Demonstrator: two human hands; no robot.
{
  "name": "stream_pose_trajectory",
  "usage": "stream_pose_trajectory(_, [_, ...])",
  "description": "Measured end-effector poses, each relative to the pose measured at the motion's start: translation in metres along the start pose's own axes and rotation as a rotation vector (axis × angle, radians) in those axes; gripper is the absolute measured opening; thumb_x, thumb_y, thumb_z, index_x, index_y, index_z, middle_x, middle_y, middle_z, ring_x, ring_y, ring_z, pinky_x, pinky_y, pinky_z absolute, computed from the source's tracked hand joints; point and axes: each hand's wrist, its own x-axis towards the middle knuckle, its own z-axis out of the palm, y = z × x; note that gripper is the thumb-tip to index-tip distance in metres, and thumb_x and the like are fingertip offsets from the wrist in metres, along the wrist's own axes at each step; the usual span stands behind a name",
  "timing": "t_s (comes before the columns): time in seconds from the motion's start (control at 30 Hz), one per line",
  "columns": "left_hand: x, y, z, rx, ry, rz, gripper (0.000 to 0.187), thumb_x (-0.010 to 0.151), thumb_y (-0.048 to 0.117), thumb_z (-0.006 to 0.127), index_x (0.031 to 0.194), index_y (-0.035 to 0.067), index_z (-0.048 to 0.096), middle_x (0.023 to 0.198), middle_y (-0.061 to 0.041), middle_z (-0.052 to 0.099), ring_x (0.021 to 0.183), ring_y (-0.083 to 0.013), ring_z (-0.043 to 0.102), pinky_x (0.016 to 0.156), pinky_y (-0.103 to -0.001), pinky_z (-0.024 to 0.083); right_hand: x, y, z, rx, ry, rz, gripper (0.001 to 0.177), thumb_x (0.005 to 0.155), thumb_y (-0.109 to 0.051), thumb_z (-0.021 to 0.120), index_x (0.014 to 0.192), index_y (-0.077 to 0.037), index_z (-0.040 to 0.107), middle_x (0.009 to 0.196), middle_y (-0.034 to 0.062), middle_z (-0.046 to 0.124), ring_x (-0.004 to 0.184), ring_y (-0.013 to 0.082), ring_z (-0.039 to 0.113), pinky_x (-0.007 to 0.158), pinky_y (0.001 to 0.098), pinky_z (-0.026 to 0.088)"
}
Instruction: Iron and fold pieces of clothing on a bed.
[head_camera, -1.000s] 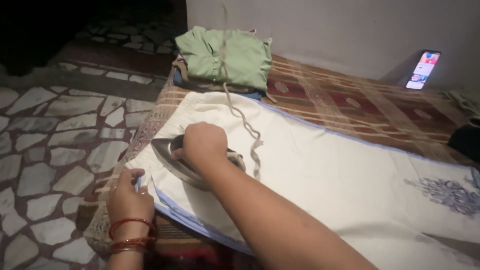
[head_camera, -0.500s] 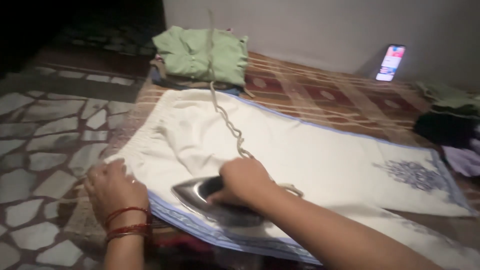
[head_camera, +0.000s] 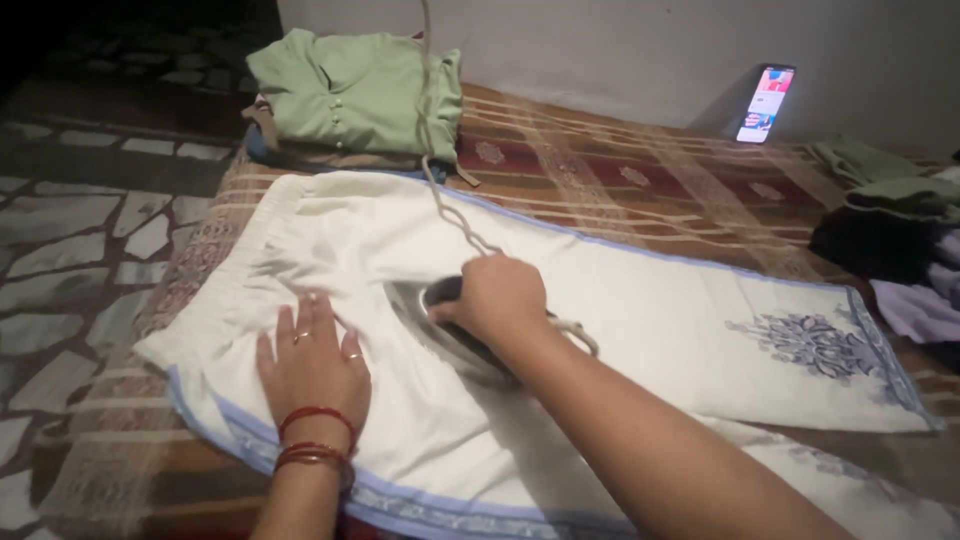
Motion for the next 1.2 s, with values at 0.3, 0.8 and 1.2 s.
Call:
stream_pose_trajectory(0.3, [0.013, 0.015, -0.016, 0.316, -0.2, -0.04, 0.088, 0.082, 0.078, 0.048, 0.152, 0.025, 0.043, 0.162, -0.01, 0.033, 0.15, -0.0347, 0.024, 0.117, -0.063, 0.01, 0.098, 0.012, 0.012, 0.03, 0.011, 0.004, 0.07, 0.06, -0.067, 0.087, 0.093, -0.006, 0.079, 0.099, 0.0155, 0.075, 0.092, 0.033, 0.073, 0.08, 0.0436, 0.057])
stream_pose_trajectory(0.8, [0.003, 0.08, 0.0, -0.027, 0.024, 0.015, 0.068, 0.089, 0.04, 0.063, 0.147, 0.007, 0.052, 0.162, -0.02, 0.039, 0.152, -0.0354, 0.03, 0.121, -0.058, 0.017, -0.04, 0.093, -0.018, -0.039, -0.229, -0.06, 0.067, 0.062, -0.067, 0.083, 0.094, -0.008, 0.08, 0.093, 0.0157, 0.076, 0.091, 0.0342, 0.072, 0.08, 0.045, 0.057])
stream_pose_trajectory(1.2, [-0.014, 0.128, 0.04, 0.078, -0.422, 0.404, 0.066, 0.093, 0.041, 0.05, 0.152, 0.013, 0.042, 0.163, -0.011, 0.035, 0.148, -0.0277, 0.027, 0.121, -0.048, 0.018, 0.049, 0.184, 0.004, -0.045, 0.087, 0.002, 0.07, 0.058, -0.069, 0.087, 0.094, -0.009, 0.08, 0.094, 0.0177, 0.075, 0.092, 0.0354, 0.071, 0.081, 0.0476, 0.055])
